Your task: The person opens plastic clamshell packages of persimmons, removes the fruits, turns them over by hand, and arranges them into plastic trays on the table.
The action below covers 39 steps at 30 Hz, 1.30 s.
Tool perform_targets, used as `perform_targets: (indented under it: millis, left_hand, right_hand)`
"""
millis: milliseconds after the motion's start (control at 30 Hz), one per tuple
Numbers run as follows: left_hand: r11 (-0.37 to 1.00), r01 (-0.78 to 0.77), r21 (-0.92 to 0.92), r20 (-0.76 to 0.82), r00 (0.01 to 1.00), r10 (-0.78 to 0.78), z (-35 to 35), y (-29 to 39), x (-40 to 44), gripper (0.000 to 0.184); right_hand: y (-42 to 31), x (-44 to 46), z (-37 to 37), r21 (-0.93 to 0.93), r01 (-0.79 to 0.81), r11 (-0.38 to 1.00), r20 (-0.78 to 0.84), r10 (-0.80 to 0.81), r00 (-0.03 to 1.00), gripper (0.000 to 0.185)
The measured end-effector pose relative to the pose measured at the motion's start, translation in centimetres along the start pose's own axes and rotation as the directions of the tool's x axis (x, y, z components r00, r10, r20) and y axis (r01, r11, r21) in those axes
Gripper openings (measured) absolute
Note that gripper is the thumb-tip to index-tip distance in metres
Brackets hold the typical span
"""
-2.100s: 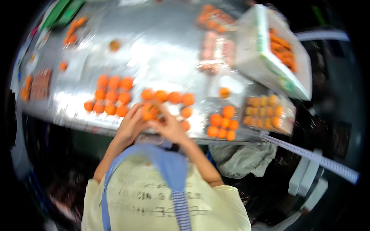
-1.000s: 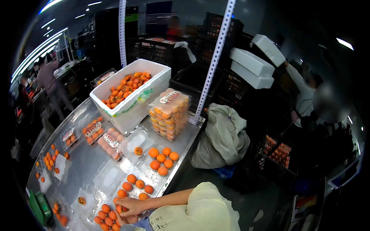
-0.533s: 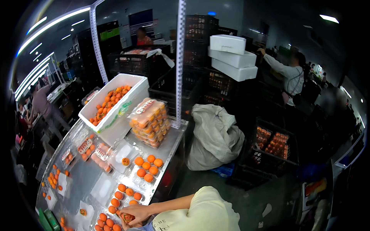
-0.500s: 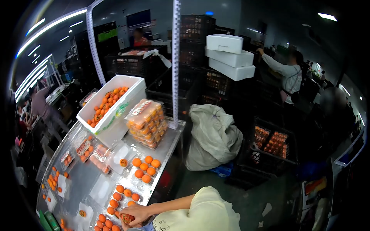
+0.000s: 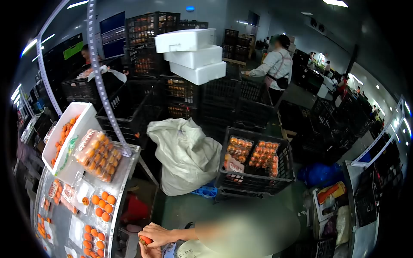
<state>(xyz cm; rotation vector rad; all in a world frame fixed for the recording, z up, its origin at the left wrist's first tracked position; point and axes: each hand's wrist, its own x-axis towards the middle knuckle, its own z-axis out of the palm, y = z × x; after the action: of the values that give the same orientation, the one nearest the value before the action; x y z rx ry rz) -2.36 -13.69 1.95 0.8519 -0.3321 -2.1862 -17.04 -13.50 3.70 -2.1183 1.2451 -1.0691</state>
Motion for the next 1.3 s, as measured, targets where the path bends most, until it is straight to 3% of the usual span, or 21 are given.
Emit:
perform_targets:
  millis: [233,500,800,1200,1300]
  left_hand:
    - [0.994,0.082,0.071,0.02,0.996,-0.083,4.4,-6.4,-1.3,0.043]
    - [0.985,0.094,0.143,0.028,0.995,-0.099,4.6,-9.8,-5.0,0.043]
    - [0.985,0.164,0.059,0.0,0.986,-0.164,3.3,-18.6,-10.7,0.042]
    - [0.989,0.102,0.103,-0.006,0.995,-0.102,7.3,-23.7,-12.3,0.042]
    - [0.983,0.127,0.13,0.015,0.991,-0.13,9.8,-26.4,-11.0,0.042]
  right_hand:
    - [0.4,-6.2,-3.5,-0.084,-0.011,0.996,-0.016,0.01,1.0,0.05]
    - [-1.8,-10.7,-4.2,-0.116,-0.026,0.993,-0.025,0.023,0.999,0.051]
    - [-5.5,-21.6,-3.0,-0.066,-0.111,0.992,0.158,0.12,0.98,0.051]
    - [-6.2,-26.8,-7.6,-0.082,-0.035,0.996,0.106,0.044,0.993,0.05]
    - [-3.9,-29.2,-9.8,-0.1,-0.054,0.994,0.016,0.056,0.998,0.056]
